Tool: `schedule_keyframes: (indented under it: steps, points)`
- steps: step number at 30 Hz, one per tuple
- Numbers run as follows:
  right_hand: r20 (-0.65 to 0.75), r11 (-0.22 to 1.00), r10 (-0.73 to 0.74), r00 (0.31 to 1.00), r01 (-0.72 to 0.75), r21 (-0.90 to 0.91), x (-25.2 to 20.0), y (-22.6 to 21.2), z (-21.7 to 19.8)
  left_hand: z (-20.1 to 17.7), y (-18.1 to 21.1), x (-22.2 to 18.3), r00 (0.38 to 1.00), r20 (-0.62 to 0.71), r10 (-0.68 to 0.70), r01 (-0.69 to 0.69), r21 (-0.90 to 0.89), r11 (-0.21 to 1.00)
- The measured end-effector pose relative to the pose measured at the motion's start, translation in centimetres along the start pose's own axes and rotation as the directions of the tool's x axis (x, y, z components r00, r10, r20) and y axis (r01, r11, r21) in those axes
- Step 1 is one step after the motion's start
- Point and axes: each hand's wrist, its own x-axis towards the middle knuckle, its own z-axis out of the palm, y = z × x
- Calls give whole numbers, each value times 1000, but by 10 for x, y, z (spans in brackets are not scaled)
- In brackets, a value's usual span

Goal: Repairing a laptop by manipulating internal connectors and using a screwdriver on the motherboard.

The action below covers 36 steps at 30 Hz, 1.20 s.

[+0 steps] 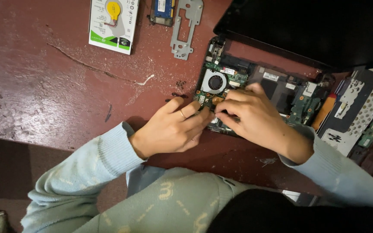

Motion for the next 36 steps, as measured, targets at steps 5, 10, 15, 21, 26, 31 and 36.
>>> schedule_keyframes:
  steps: [5, 10, 15, 21, 26, 31, 36]
  points:
    - [34, 1000, 20, 999, -20, 6, 2, 4, 3, -2, -4, -5, 1000, -24, -17, 17, -4, 1000]
    - [73, 997, 75, 995, -76, 21, 5, 0, 0, -2, -4, -5, 999, -42, -10, 9, -30, 1000]
    - [102, 993, 115, 988, -117, 14, 7, -1, 0, -1, -5, -4, 998, -56, -3, 1, -43, 999]
    - [35, 995, 96, 995, -95, -45, 4, -3, 9, -2, -5, -3, 998, -64, 1, -5, -55, 998]
    - [10, 956, 180, 984, -173, -236, 1, -25, 18, -2, -5, -2, 998, -66, -2, -2, -55, 998]
    - [-30, 922, 172, 985, -172, -348, 7, -39, 16, -3, -4, -2, 997, -72, -4, 0, -64, 998]
    - [-3, 925, 138, 990, -130, -357, 4, -31, 21, -9, -2, -1, 987, -158, 5, -4, 7, 1000]
